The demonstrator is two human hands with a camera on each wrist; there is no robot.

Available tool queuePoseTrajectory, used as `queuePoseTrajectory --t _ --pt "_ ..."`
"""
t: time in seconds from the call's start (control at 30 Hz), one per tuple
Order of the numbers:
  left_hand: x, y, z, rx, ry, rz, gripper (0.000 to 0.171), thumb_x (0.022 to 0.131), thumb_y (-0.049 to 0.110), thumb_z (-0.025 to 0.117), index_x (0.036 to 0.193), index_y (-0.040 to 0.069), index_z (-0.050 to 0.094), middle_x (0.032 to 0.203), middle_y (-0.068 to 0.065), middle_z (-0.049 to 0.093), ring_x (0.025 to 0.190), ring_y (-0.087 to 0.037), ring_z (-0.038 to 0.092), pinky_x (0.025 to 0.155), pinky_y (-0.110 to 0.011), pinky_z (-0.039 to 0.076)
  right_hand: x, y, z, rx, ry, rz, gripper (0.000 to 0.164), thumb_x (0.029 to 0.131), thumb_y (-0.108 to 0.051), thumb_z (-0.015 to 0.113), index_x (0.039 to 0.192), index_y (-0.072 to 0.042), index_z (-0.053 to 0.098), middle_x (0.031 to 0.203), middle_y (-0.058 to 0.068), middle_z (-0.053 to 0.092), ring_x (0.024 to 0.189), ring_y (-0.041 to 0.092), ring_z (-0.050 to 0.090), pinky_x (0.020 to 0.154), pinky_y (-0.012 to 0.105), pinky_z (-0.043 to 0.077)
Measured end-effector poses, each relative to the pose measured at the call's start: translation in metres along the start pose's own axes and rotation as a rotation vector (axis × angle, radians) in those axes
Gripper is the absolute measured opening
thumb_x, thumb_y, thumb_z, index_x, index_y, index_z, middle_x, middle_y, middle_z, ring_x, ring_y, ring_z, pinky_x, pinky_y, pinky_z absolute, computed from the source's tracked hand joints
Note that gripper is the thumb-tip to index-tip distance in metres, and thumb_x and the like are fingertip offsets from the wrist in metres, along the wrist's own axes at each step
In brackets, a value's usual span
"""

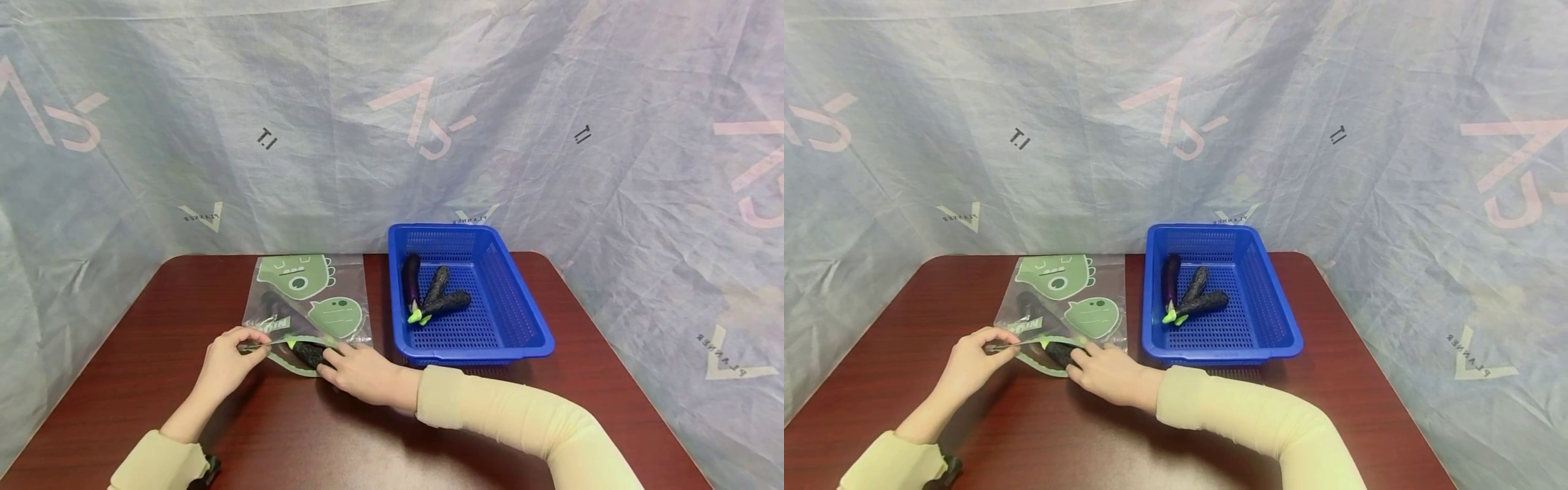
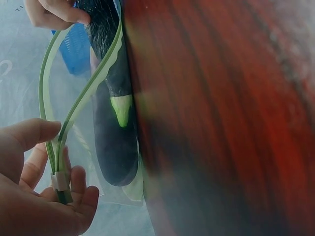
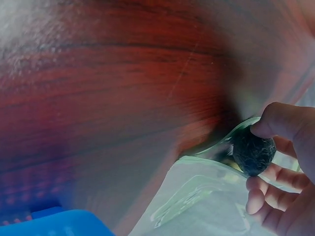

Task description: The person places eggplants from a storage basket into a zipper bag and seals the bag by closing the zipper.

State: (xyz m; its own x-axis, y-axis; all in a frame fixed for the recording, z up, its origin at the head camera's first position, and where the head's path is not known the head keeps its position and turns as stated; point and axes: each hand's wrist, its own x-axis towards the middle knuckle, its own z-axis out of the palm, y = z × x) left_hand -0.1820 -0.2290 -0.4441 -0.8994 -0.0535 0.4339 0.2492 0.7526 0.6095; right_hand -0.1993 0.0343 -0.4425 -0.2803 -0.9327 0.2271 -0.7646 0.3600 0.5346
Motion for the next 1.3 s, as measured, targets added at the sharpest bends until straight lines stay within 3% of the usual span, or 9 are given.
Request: queuePoseTrajectory --t 0.6,0.83,1.3 --pt "0.001 -0.002 0.000 0.008 0.004 0.005 0.016 0.071 0.009 0.079 0.076 0.021 0.070 0.082 0.003 0.067 0.075 -0.012 0.059 0.066 -0.025 0.043 -0.002 0.002 0.007 0.014 -0.008 -0.011 0.025 0.091 -0.033 0.053 0.114 -0.024 0.056 0.110 -0.004 0.054 0.106 0.016 0.052 0.061 0.028 0.046" --pt "0.000 -0.002 0.001 0.005 -0.006 -0.011 0.015 0.071 0.009 0.079 0.076 0.020 0.070 0.083 0.003 0.067 0.076 -0.013 0.059 0.067 -0.027 0.043 -0.010 0.007 0.009 0.034 -0.023 -0.020 0.030 0.090 -0.035 0.057 0.118 -0.025 0.054 0.113 -0.004 0.052 0.099 0.015 0.053 0.064 0.028 0.048" --pt "0.000 0.000 -0.002 -0.006 -0.012 -0.003 0.016 0.071 0.008 0.078 0.075 0.020 0.070 0.083 0.003 0.067 0.071 -0.008 0.057 0.063 -0.024 0.044 -0.021 0.013 0.011 0.058 0.026 -0.069 0.027 0.096 -0.026 0.040 0.120 -0.025 0.052 0.112 -0.003 0.053 0.097 0.016 0.053 0.066 0.030 0.049"
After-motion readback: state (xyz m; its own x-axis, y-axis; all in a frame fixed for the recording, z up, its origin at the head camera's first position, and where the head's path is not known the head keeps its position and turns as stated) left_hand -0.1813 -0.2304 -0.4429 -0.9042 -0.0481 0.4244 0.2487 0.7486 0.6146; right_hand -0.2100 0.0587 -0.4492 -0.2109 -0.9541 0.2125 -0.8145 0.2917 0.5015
